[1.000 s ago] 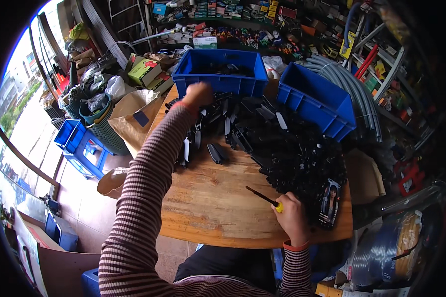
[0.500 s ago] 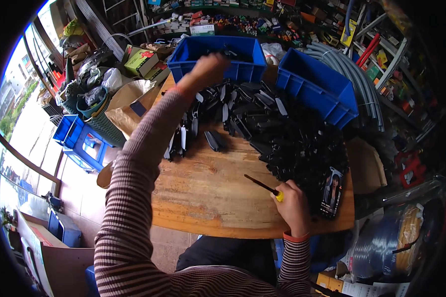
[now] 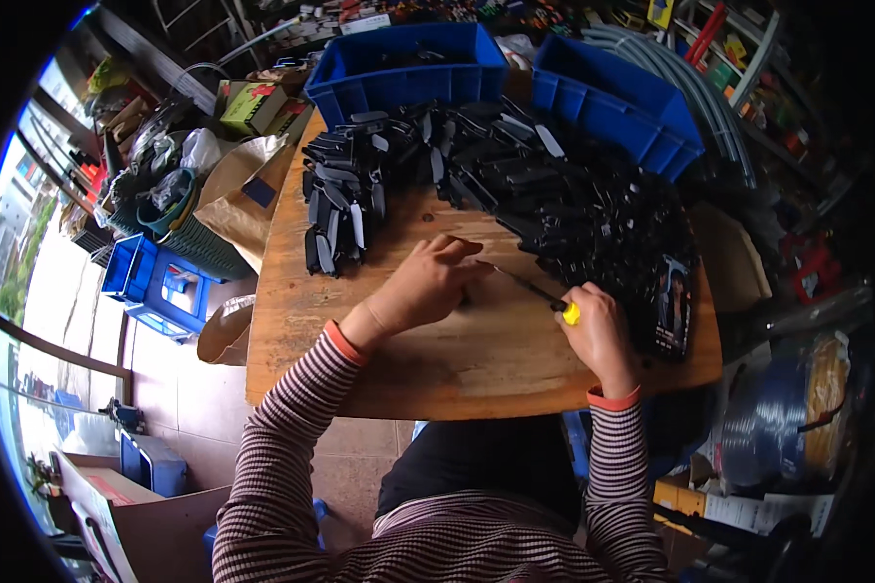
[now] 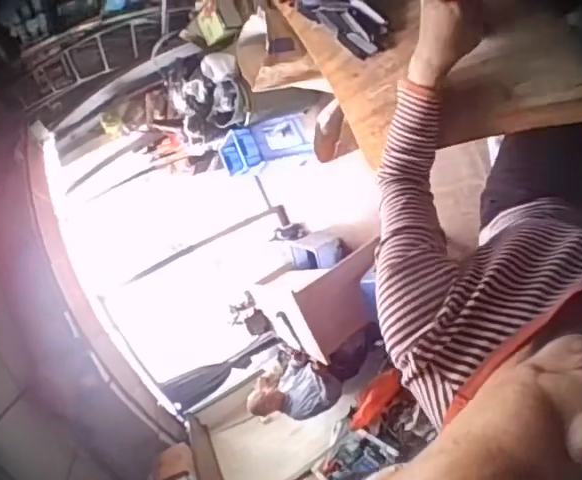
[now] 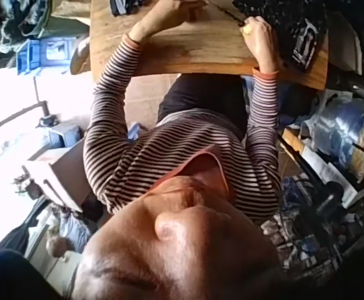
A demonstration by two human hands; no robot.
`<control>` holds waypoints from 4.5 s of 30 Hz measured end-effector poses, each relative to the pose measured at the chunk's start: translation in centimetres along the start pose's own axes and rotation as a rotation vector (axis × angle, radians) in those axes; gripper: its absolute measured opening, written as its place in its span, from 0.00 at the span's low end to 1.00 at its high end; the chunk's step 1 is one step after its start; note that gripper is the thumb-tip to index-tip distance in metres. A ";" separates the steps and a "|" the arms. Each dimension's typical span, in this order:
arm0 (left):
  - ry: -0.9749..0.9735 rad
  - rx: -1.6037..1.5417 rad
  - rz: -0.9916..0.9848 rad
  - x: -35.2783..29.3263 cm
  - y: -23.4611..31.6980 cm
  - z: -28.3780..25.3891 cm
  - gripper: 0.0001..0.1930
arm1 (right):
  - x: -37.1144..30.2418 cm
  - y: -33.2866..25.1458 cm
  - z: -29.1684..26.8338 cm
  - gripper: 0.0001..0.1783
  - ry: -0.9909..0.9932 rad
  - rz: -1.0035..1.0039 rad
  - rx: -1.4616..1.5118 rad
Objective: The person assembles small black plastic components on a wooden table by fitting the pieces together using a hand tool.
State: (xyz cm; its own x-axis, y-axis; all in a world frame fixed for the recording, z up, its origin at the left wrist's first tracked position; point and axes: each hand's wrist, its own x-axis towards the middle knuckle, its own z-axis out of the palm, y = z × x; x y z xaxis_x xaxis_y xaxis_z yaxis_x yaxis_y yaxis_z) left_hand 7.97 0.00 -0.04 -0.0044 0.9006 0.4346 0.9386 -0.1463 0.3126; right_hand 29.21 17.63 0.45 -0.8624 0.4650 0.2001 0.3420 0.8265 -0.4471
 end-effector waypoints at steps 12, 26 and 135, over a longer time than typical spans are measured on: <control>-0.021 0.293 -0.062 0.6 4.5 3.6 0.15 | 0.5 -3.4 -2.2 0.07 0.105 0.032 0.152; -0.083 0.158 0.311 -0.8 6.1 3.0 0.22 | 1.0 -2.5 0.0 0.09 0.168 -0.211 0.236; -0.110 0.159 0.359 2.5 5.2 4.9 0.24 | 3.0 0.6 -2.7 0.07 0.384 0.036 0.550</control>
State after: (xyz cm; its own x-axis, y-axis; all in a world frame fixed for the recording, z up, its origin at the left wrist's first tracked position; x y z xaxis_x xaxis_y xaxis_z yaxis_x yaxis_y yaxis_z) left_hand 14.47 3.50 -1.45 0.3622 0.8433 0.3971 0.9153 -0.4023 0.0194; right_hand 27.86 20.41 3.16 -0.6250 0.6532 0.4275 0.0400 0.5737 -0.8181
